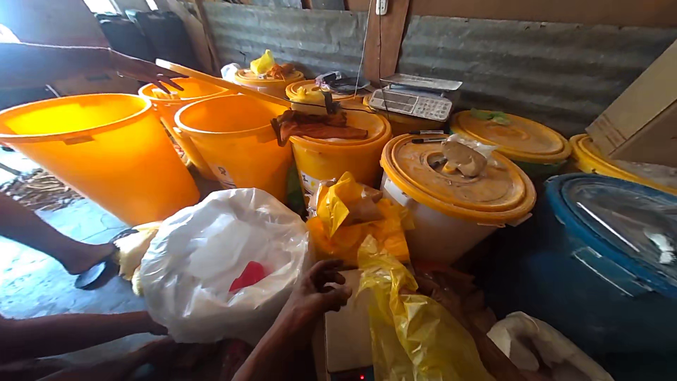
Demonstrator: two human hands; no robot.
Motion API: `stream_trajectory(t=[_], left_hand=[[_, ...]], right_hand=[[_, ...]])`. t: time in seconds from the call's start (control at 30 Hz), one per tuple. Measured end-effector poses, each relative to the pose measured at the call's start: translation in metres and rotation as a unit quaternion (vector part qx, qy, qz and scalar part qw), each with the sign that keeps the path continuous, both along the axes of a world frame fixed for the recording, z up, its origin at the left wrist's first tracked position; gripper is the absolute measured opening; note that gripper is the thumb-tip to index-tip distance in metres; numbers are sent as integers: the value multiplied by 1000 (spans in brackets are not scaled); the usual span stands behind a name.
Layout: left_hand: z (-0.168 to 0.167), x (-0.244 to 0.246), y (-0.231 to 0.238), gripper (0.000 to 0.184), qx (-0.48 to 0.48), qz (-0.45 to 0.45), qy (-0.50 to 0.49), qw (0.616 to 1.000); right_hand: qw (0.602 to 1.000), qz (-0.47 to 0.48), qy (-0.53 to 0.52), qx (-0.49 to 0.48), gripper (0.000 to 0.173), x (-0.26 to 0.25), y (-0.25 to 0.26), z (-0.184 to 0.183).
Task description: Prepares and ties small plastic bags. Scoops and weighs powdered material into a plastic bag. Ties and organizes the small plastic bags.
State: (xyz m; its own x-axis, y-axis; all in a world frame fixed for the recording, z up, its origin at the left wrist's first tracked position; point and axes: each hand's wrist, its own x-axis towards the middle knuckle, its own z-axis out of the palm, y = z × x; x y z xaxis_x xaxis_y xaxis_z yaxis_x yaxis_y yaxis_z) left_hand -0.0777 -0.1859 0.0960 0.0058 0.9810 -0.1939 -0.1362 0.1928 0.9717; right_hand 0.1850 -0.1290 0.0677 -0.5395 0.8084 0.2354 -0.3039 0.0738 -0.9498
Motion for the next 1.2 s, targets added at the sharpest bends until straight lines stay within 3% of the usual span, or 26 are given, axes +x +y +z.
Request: stream_trajectory(t=[0.1, 0.17, 0.33, 0.4, 0.5, 0.57, 0.67, 0.73, 0.8, 0.87, 0.93, 1.0, 1.07, 1.2], left_hand=[[3, 7, 0, 44, -45, -37, -7, 998], [0, 11, 1, 55, -64, -66, 16, 996], [-4, 21, -6, 56, -2, -107, 18, 994], [1, 20, -9, 45, 27, -146, -13, 989], [0, 15, -2, 24, 69, -202, -16, 977], [-9, 12, 5, 12, 94, -193, -27, 976], [-9, 10, 7, 2, 96, -125, -34, 987], [-3, 9, 8, 14, 80, -83, -21, 993], [3, 9, 10, 23, 62, -59, -8, 996], [3, 8, 11, 24, 64, -42, -3, 997], [1, 6, 12, 21, 84, -18, 21, 996], [-1, 8, 11, 19, 90, 17, 33, 995], [-3, 11, 10, 16, 86, 40, 35, 995], [-7, 16, 8, 9, 109, 89, 23, 990]], right_hand=[[996, -1, -34, 82, 25, -3, -5, -5], [995, 40, -37, 86, 25, -5, -12, -7], [982, 164, 52, -73, 20, -4, -19, -20], [972, 203, 65, -100, 16, -2, -11, -19], [989, 89, -67, -99, 16, 1, -6, 8], [984, 32, -122, -129, 21, -1, 1, 15], [982, 69, -130, -119, 24, 10, 28, -5], [985, 91, -112, -95, 24, 21, 34, -19], [992, 62, -74, -82, 29, 22, 22, -7], [990, 10, -77, -118, 27, 19, 9, 22], [993, -9, -103, -62, 23, 27, 14, 22], [993, -9, -120, -9, 39, 41, 29, 6], [996, -29, -73, -39, 47, 53, 38, 0], [968, -252, 12, -9, 40, 62, 31, 19]])
